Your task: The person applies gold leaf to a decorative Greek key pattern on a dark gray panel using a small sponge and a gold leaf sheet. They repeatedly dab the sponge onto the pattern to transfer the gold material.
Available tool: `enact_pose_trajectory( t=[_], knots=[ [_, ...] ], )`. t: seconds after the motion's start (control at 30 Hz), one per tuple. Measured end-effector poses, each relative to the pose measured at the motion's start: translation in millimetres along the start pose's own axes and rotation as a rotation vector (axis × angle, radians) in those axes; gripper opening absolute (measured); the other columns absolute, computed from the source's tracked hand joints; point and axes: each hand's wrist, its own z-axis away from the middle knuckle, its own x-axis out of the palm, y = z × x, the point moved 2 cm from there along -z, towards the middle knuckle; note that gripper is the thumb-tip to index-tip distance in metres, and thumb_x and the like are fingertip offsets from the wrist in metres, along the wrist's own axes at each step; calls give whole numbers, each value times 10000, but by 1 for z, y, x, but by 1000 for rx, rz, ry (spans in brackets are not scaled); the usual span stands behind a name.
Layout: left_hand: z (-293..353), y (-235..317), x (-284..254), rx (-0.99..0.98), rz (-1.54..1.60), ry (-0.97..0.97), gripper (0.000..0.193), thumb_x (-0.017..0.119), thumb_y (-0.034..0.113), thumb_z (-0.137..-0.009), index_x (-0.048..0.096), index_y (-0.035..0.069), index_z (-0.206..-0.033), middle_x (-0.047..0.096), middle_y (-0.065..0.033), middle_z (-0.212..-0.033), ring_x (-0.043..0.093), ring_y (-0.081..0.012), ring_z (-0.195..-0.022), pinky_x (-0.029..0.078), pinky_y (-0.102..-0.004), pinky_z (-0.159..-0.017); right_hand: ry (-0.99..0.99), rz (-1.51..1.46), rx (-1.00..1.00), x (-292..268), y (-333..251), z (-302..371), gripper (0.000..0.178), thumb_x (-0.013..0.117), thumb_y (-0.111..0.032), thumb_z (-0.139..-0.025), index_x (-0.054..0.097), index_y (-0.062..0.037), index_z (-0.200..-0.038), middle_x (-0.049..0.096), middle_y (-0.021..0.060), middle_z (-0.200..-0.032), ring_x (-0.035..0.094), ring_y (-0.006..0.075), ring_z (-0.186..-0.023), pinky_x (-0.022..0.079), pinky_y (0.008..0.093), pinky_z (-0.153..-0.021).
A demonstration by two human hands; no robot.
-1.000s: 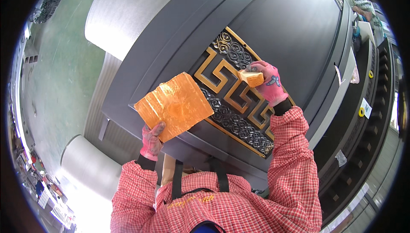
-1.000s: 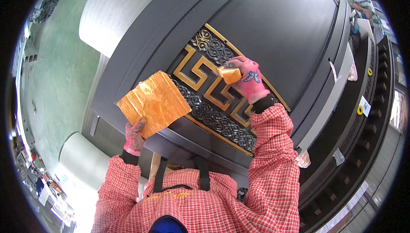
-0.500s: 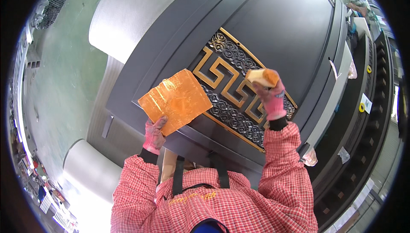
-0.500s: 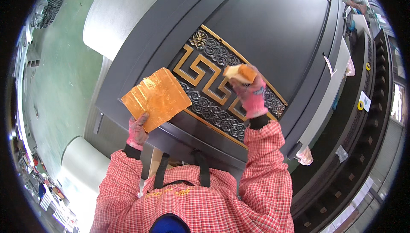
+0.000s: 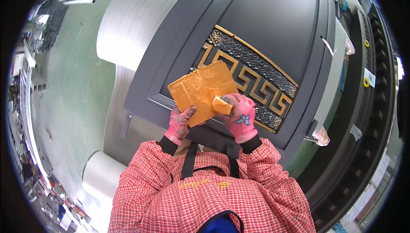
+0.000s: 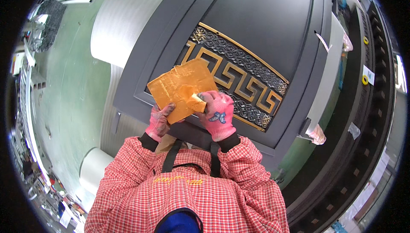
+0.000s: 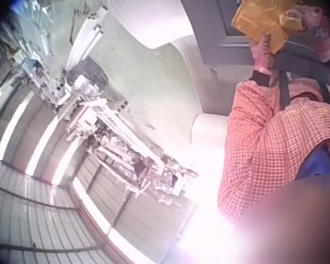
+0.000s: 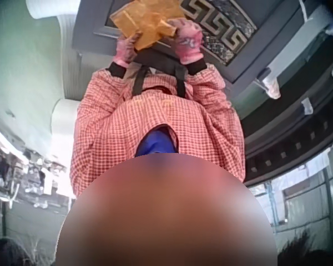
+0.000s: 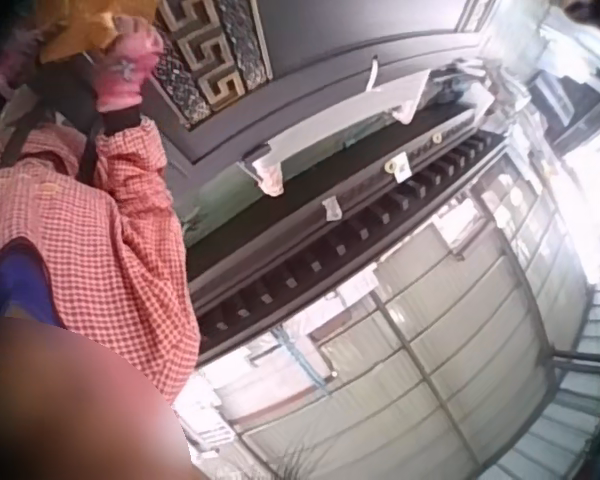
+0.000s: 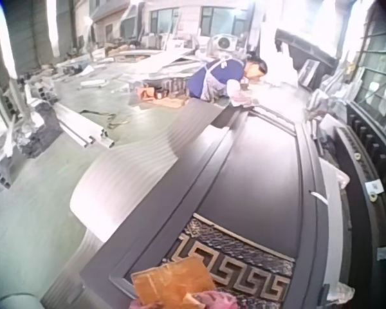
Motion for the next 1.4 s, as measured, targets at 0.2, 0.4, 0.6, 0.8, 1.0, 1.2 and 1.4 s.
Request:
enact_pose_trajectory(
  t=[0.2, 0.4, 0.6, 0.8, 1.0, 1.2, 1.4],
  knots=[
    [-11, 23, -18, -41, -47, -74, 428, 648, 155, -857, 450, 15, -1210, 595, -134, -1092, 656, -285, -904, 606, -399, -627, 84, -1, 76, 9, -30, -11, 311, 766, -125, -569, 627, -85, -844, 637, 93, -824, 615, 296, -749, 472, 374, -673],
    [-35, 65, -47, -24, -72, -10, 420, 657, 145, -839, 458, 32, -1191, 606, -114, -1055, 661, -273, -879, 605, -381, -596, 185, -181, 313, 26, -7, -3, 337, 785, -104, -598, 624, -53, -889, 636, 84, -798, 629, 237, -732, 493, 320, -668],
    [-75, 78, -75, -61, -154, -9, 405, 662, 149, -838, 483, 36, -1182, 608, -90, -1062, 649, -252, -914, 589, -377, -686, 430, 30, 488, 55, 69, -5, 309, 785, -170, -710, 622, -30, -933, 648, 85, -841, 638, 193, -760, 497, 295, -691],
    [-97, 70, -91, -43, -186, 1, 398, 665, 141, -844, 498, 23, -1185, 610, -79, -1089, 623, -197, -971, 526, -323, -838, 360, 89, 532, 75, 85, -20, 302, 760, -167, -708, 635, -44, -954, 651, 131, -852, 650, 265, -772, 502, 313, -690],
    [-98, 73, -85, -120, -118, 18, 362, 696, 98, -817, 535, 31, -1133, 616, -41, -1040, 620, -162, -923, 524, -301, -810, 415, 60, 595, 71, 80, -13, 299, 758, -165, -677, 648, -47, -930, 652, 130, -862, 644, 294, -790, 504, 330, -696],
    [-98, 72, -94, -82, -131, -12, 367, 696, 102, -818, 528, 27, -1136, 614, -42, -1041, 620, -156, -918, 523, -305, -805, 401, 165, 555, 71, 84, -5, 302, 760, -144, -669, 645, -40, -928, 650, 138, -874, 641, 301, -792, 505, 343, -696],
    [-100, 72, -90, -122, -219, -22, 392, 673, 146, -838, 503, 32, -1172, 610, -59, -1064, 621, -179, -948, 531, -321, -823, 416, 160, 550, 70, 76, -6, 276, 765, -163, -668, 645, -55, -893, 646, 129, -856, 639, 298, -782, 503, 349, -687]
  ],
)
